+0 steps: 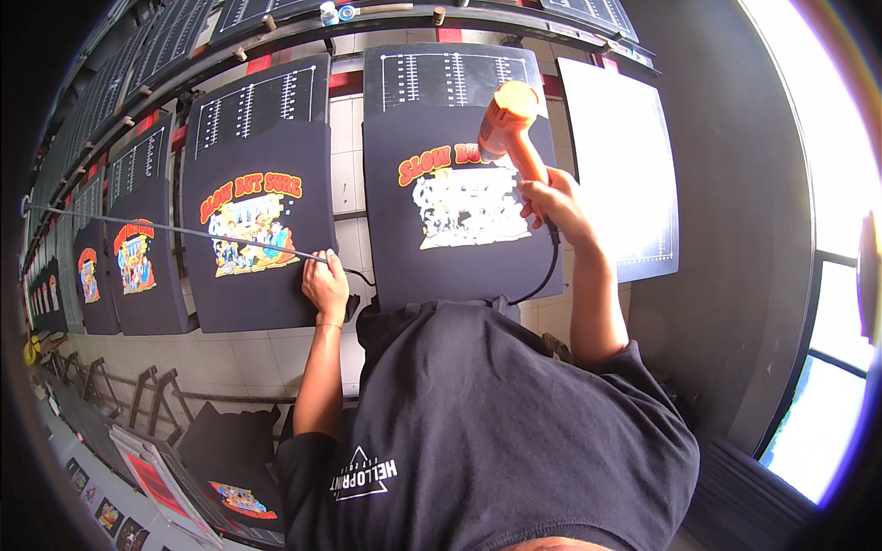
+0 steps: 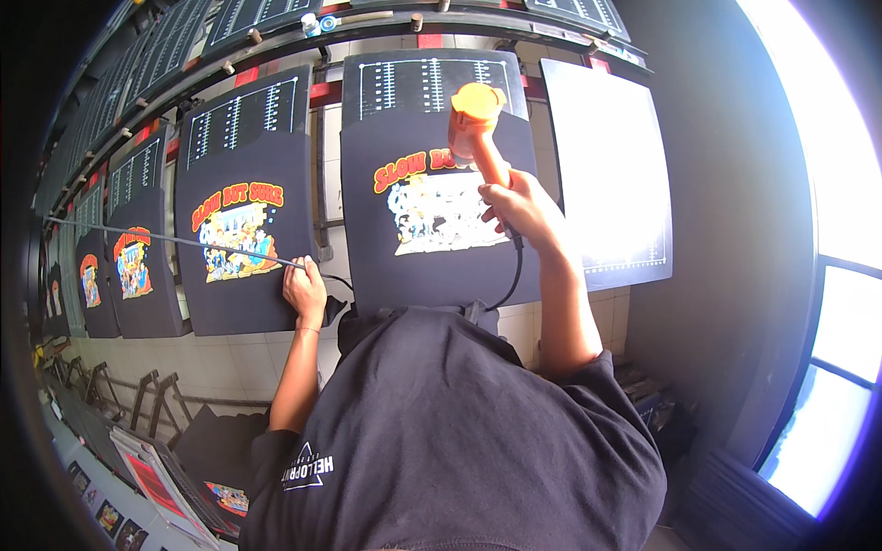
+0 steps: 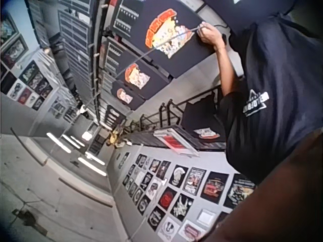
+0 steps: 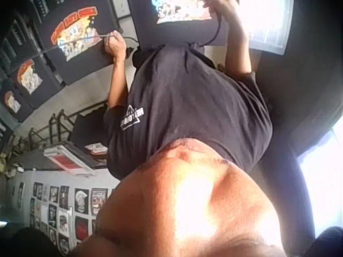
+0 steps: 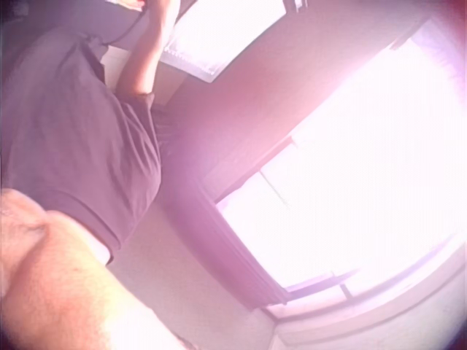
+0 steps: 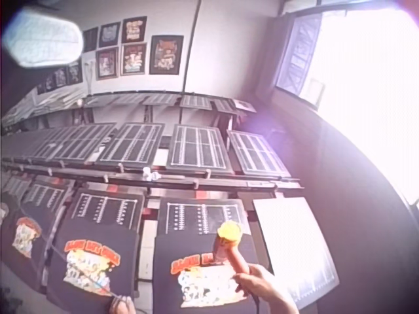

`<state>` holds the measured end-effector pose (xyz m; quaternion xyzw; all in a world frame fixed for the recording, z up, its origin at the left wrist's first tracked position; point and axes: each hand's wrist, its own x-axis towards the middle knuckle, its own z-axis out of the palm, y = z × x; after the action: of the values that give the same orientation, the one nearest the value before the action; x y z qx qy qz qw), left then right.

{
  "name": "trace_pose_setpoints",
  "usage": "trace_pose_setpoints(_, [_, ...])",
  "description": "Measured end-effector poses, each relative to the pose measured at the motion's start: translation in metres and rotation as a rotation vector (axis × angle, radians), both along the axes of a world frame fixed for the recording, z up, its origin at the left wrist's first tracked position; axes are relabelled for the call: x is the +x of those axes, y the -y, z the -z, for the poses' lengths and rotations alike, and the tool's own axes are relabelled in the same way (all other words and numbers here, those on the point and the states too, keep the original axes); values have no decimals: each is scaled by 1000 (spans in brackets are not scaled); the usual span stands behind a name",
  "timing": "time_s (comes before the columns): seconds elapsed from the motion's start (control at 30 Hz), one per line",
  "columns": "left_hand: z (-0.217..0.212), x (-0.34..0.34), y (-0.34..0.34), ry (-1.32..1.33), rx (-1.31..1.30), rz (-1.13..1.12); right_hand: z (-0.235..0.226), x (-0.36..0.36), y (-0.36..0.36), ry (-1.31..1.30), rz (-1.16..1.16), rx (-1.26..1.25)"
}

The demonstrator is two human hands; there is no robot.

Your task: The person uses a heat gun to dry ink on a series of black t-shirts mounted on a screen-printing press, moving the gun over each printed graphic while holding the press steady.

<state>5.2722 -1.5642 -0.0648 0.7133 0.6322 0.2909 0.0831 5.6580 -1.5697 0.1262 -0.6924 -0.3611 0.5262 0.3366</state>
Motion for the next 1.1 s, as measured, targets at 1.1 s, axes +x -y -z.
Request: trace_pose_setpoints(1.1, [3, -1, -1, 3, -59, -50, -5, -5, -3, -86, -46, -35])
